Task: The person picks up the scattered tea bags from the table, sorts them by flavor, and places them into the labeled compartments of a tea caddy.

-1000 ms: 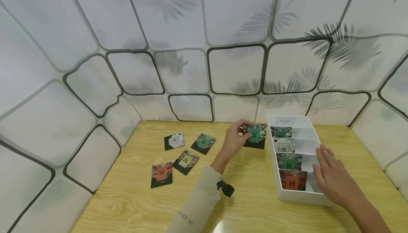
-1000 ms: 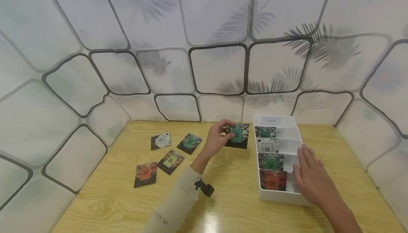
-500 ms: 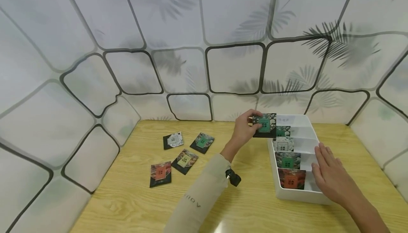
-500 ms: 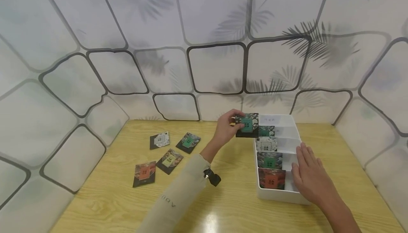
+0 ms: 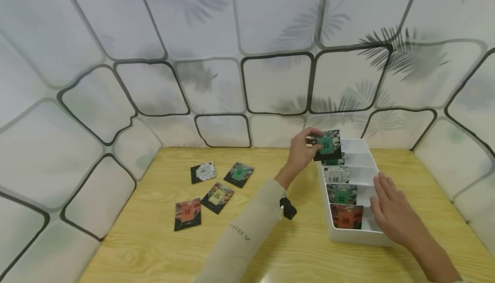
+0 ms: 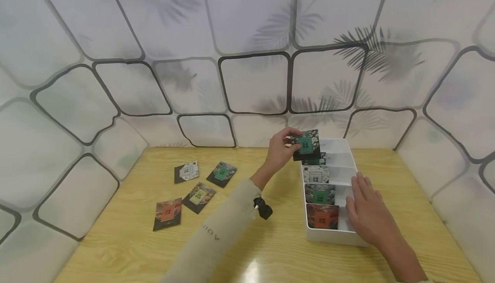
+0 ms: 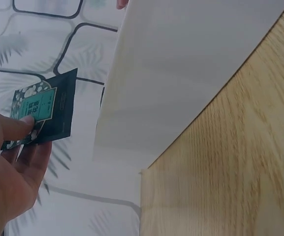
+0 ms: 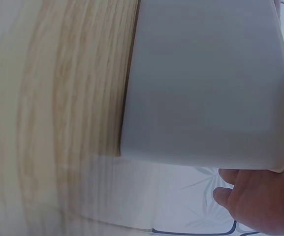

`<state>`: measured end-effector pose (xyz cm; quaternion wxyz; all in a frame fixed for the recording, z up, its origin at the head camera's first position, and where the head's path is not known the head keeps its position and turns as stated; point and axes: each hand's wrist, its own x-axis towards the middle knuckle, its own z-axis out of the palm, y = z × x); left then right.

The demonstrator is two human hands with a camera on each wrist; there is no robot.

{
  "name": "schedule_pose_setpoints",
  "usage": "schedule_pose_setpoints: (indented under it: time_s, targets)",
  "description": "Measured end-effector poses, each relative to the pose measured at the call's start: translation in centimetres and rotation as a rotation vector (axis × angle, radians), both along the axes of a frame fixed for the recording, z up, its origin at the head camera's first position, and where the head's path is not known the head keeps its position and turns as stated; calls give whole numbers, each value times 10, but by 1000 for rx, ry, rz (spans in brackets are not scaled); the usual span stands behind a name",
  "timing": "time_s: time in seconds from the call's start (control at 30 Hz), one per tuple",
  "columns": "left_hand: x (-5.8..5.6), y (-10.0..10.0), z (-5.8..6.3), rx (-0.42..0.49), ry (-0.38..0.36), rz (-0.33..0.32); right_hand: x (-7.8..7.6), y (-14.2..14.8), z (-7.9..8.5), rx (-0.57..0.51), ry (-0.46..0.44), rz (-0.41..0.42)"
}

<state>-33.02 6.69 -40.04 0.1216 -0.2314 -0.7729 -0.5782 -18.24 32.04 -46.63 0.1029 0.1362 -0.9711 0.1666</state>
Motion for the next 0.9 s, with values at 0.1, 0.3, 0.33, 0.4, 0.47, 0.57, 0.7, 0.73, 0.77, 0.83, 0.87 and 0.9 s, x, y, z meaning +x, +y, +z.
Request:
schedule_pose_setpoints:
  time_s: [0.1,0.3,0.33,0.4,0.47,0.57,0.7,0.73,0.77,0.83,0.87,0.9]
  targets:
    - [-3,6,1,0,27,0,-1,-1,1,-3,12,-1]
    - [-6,15,-4,0,23,4,1,-2,3,-15,19,-2]
    - [-6,16,-6,0,19,7,1,-2,3,-18,18,-1]
    - [-6,19,-9,0,16,12,2,-3,4,-23,22,-2]
    - [-6,20,-11,1,17,12,2,-4,4,-30,22,-3]
    - [-7,23,-14,-7,31,3,2,-6,4,-35,6,-8]
    - [-9,23,-20,-16,41,-31,3,-7,3,-32,-2,-9]
    - [-9,23,-22,-18,40,-39,3,-6,4,-29,2,-9]
    - [-10,23,-24,-23,39,-44,3,-6,3,-26,8,-7]
    - [-11,23,-28,-37,38,-50,3,-5,4,-25,18,-5]
    - [-11,23,-29,-42,38,-55,3,-5,5,-22,20,-6]
    - [-11,24,-31,-47,33,-63,3,-4,5,-20,21,-7]
